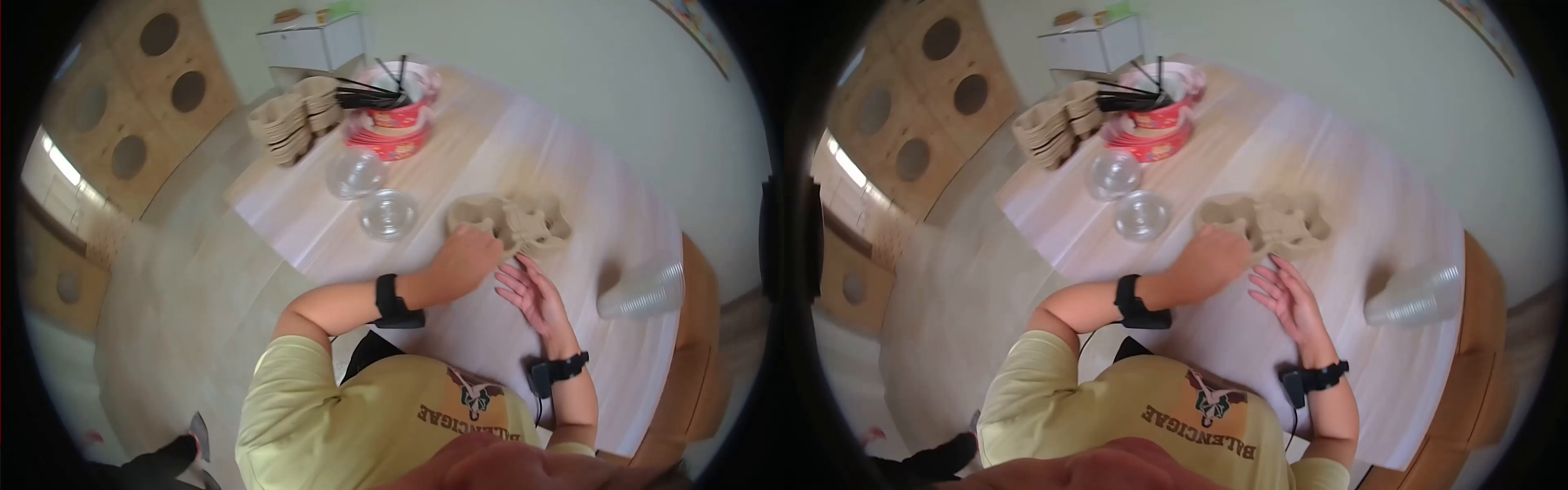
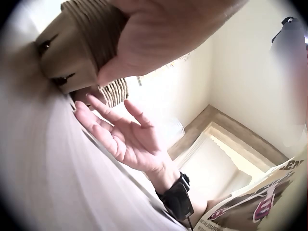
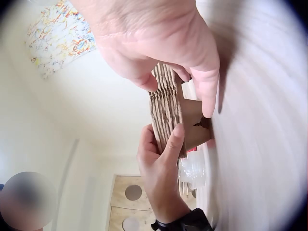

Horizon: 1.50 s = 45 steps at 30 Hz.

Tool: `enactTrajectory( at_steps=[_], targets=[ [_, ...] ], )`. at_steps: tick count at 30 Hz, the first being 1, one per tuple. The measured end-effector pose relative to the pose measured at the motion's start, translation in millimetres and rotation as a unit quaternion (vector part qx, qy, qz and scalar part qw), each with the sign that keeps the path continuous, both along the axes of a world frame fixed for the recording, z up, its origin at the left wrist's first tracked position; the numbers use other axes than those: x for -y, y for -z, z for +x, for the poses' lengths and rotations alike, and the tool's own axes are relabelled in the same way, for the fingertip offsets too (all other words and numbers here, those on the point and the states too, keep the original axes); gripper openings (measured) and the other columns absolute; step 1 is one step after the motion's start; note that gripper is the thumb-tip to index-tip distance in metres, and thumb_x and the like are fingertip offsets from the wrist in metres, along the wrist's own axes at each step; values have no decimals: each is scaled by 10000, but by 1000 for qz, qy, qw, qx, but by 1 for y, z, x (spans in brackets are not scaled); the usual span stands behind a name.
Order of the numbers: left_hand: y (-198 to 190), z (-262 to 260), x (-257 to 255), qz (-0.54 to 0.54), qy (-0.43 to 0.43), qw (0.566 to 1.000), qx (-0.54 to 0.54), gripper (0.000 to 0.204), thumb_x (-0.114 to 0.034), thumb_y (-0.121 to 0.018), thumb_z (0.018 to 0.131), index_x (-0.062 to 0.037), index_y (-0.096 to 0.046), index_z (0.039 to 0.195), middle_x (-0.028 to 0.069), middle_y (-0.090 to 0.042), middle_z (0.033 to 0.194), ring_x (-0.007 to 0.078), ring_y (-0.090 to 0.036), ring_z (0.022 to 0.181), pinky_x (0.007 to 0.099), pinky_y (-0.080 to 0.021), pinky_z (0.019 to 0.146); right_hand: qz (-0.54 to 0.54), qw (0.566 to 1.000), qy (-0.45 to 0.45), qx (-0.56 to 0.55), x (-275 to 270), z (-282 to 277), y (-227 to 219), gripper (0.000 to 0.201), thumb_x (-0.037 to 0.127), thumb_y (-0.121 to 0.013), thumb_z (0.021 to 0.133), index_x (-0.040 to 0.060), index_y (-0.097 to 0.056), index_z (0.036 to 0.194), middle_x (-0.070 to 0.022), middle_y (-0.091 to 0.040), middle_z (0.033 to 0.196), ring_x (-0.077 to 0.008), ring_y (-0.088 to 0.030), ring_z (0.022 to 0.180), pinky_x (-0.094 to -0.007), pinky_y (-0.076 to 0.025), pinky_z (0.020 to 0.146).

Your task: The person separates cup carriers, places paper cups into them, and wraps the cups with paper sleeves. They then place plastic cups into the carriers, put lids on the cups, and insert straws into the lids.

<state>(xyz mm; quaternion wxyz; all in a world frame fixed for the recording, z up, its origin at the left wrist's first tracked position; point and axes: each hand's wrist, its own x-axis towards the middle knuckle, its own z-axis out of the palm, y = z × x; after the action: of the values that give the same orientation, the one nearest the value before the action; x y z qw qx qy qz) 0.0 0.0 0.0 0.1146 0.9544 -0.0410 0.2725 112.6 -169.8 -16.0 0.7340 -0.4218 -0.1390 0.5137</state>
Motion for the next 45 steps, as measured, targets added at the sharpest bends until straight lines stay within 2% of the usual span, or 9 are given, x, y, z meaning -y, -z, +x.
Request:
enactTrajectory(
  at_steps=[9,11,18,21,24,26,32,38,45],
  targets=[
    [-32,-20,-20,-44,5,993,-105,296,-201,-646,739,-74,-578,998,83,-607,878,234,-556,886,437,-318,936,-69,986,13,150,12,38,19,213,111,-442,891,19,-514,1068,-117,-573,1026,-179,-558,973,-316,-512,747],
    [-32,-19,-31,-37,53,991,-117,298,-243,-647,750,-80,-593,993,71,-620,897,241,-566,866,446,-294,968,-73,951,181,238,11,44,21,158,96,-446,881,35,-522,1004,-82,-571,973,-137,-548,905,-293,-496,723],
    [-44,-30,-54,-77,153,970,-174,338,-198,-658,723,-90,-594,1037,80,-615,873,259,-574,824,456,-262,1006,-118,889,279,344,28,35,-11,208,112,-475,860,41,-509,1053,-45,-556,998,-121,-521,920,-242,-417,815],
    [-48,-34,-50,-76,234,943,-223,368,-156,-668,701,-96,-591,1056,64,-611,890,243,-567,878,453,-263,1014,-126,896,91,417,46,13,-38,327,118,-518,844,43,-496,1162,-41,-557,1056,-123,-496,993,-232,-391,854],
    [-52,-36,-41,-121,314,915,-221,390,-135,-677,688,-107,-590,1068,66,-591,970,249,-535,982,448,-263,1016,-174,874,95,444,64,-2,-41,308,64,-542,825,28,-518,1130,-44,-550,1066,-114,-500,972,-241,-404,842],
    [-58,-41,-40,-102,238,950,-175,410,-132,-684,681,-118,-588,1080,79,-546,1091,262,-464,1102,462,-242,1024,-167,888,124,410,71,-1,-39,278,26,-564,803,24,-551,1080,-42,-560,992,-114,-523,903,-234,-442,761],
    [-45,-74,-85,3,-120,984,-134,571,-218,-718,654,-178,-513,1186,99,-409,1279,316,-319,1239,523,-197,1024,-279,703,191,626,68,-8,-54,169,22,-593,765,5,-625,930,-84,-520,781,-165,-536,676,-228,-470,577],
    [-23,-89,-101,64,-160,959,-224,607,-221,-713,658,-222,-482,1219,66,-392,1302,317,-282,1264,588,-169,1014,-299,588,188,728,60,-18,-64,189,-15,-597,728,-2,-629,914,-127,-485,742,-242,-527,605,-302,-446,548],
    [-19,-94,-117,74,-163,950,-257,589,-112,-673,686,-227,-473,1228,42,-400,1301,277,-319,1250,589,-177,1014,-305,619,172,703,58,-21,-73,176,-34,-602,714,-2,-609,887,-135,-472,728,-250,-523,590,-318,-433,547]
  ],
)
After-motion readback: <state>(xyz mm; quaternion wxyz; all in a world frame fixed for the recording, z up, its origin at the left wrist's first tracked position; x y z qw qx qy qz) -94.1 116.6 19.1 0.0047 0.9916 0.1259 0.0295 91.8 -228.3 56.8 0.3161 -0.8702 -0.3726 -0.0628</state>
